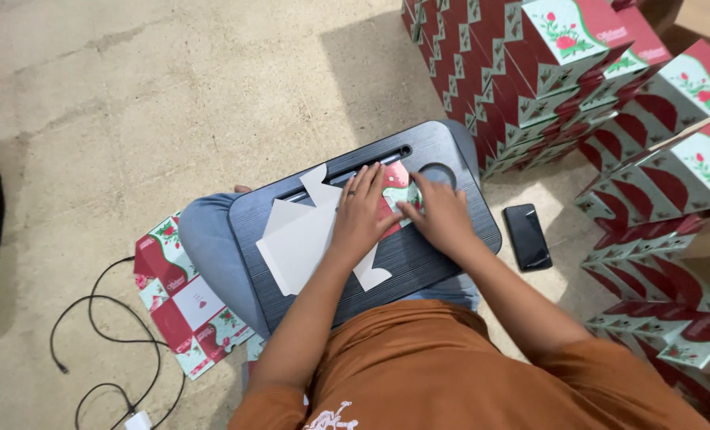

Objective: The person folds cardboard pieces into small decorative boxes by hand, using a small black lap desk as a flat surface.

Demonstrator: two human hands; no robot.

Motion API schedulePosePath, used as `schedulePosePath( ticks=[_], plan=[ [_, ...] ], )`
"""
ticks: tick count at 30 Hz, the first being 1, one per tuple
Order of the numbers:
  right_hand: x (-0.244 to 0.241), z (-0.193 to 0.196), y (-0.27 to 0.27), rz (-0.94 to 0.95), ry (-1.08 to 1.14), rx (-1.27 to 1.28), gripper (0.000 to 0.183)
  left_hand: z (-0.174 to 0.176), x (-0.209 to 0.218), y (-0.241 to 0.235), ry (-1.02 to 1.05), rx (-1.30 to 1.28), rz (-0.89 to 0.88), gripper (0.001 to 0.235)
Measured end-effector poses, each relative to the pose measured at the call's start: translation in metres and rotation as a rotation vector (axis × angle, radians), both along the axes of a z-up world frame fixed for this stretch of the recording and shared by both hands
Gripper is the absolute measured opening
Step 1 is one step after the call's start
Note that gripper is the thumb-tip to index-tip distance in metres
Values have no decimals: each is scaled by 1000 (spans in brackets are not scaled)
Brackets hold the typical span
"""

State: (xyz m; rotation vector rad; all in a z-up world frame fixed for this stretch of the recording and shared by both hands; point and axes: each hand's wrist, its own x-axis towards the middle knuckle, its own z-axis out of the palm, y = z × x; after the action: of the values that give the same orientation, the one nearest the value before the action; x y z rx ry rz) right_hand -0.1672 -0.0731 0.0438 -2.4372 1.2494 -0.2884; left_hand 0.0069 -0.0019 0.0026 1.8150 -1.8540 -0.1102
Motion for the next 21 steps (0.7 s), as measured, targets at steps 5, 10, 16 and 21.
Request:
schedulePosePath(
  ticks=[5,10,16,21],
  plan=[
    [-10,-12,0,2,-67,-42,76,15,23,0,303,-115,-54,89],
    [-6,-18,-6,-26,-149,-25,65,30,50,12,163,-340,242,58],
    [-10,-13,-17,-55,-144,102,64,26,61,18,78,46,433,59],
    [-18,-23,-30,-25,-143,218,68,53,61,26,190,77,339,45]
  ],
)
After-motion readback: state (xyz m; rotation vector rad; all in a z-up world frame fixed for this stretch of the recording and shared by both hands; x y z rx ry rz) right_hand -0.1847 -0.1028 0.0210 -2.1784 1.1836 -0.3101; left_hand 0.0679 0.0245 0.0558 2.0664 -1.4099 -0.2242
